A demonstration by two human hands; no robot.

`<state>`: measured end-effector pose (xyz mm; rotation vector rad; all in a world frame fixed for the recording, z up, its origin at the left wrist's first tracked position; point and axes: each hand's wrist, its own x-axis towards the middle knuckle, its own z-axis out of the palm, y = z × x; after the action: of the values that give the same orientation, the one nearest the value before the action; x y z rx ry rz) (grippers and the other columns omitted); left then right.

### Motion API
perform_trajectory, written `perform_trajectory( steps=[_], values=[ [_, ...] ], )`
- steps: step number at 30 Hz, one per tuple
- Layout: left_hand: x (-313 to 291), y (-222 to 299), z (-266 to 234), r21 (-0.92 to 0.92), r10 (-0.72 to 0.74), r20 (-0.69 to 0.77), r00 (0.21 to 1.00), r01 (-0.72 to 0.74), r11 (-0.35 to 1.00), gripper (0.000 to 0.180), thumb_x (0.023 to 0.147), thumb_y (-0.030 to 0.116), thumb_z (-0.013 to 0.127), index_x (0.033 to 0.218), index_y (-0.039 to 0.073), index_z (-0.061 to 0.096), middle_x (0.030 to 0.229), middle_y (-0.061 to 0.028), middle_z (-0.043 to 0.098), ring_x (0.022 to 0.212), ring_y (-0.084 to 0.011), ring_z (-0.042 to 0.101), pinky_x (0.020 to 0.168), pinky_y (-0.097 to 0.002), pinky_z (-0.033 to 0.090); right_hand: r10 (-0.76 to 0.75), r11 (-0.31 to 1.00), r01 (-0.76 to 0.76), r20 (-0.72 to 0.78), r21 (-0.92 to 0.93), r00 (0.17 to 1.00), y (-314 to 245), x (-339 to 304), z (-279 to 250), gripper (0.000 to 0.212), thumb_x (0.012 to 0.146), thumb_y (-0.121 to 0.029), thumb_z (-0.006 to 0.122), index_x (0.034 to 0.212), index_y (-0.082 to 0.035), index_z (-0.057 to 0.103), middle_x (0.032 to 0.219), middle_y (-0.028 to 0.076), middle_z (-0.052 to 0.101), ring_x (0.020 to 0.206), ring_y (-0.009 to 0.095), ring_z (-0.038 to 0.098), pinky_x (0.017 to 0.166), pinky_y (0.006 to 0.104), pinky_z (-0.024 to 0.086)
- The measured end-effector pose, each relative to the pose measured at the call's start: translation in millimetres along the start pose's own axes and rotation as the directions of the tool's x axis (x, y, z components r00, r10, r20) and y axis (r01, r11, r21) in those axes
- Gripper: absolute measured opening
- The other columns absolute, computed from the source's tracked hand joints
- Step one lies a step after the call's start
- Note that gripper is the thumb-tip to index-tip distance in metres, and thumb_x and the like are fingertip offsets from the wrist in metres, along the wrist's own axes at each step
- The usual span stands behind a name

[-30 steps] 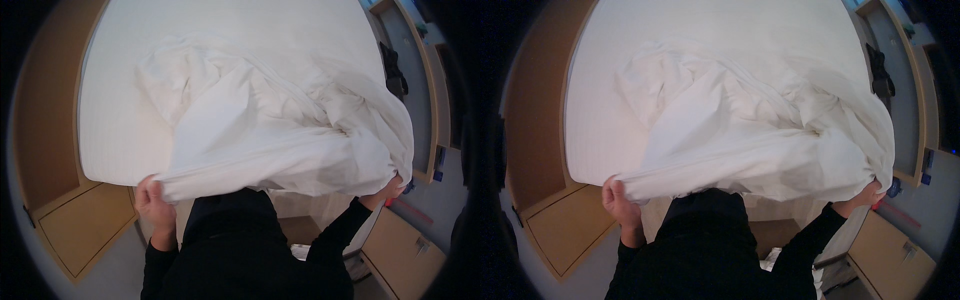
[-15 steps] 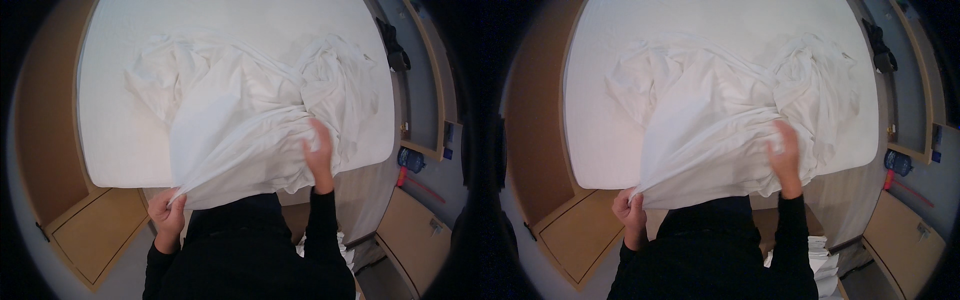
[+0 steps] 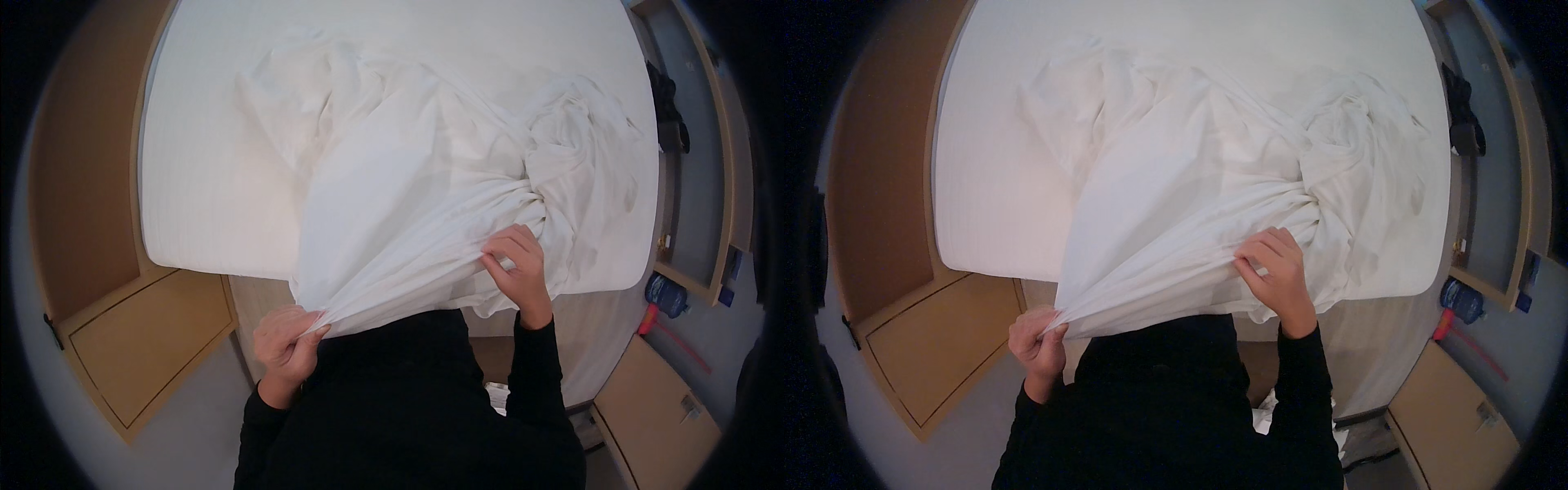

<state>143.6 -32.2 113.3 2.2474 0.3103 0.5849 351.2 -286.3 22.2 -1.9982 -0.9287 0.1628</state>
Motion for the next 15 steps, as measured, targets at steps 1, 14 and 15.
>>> perform_trajectory(
  steps=[1,14,15],
  values=[
    [0,-1,1,-0.007,-0.002,-0.003,1.0,0.002,1.0,0.014,0.071,-0.003,0.072,0.084,0.002,0.068,0.071,-0.0108,0.067,0.057,-0.024,0.06,0.056,-0.032,0.047,-0.008,1.0,0.008,0.023,0.018,1.0,-1,-4,-3,0.018,0.064,0.001,0.073,0.076,-0.004,0.061,0.076,0.007,0.062,0.072,0.025,0.057,0.067,0.0326,0.044],
    [7,0,8,-0.144,0.088,0.035,0.996,-0.082,0.986,0.013,0.074,0.0,0.069,0.087,0.001,0.069,0.053,-0.006,0.051,0.041,-0.0182,0.044,0.042,-0.0291,0.032,0.176,0.978,-0.188,0.13,0.089,0.976,9,-14,12,0.017,0.077,-0.004,0.07,0.093,-0.002,0.065,0.09,0.009,0.065,0.082,0.028,0.059,0.069,0.0332,0.049],
    [7,1,7,-0.148,0.092,0.032,0.995,-0.086,0.985,0.013,0.074,0.0,0.069,0.087,0.001,0.069,0.053,-0.006,0.05,0.041,-0.0182,0.043,0.042,-0.0291,0.032,0.118,0.991,-0.127,0.152,0.048,0.981,11,-12,9,0.018,0.076,-0.004,0.07,0.094,-0.002,0.066,0.091,0.009,0.065,0.083,0.028,0.059,0.07,0.0333,0.049]
  ],
)
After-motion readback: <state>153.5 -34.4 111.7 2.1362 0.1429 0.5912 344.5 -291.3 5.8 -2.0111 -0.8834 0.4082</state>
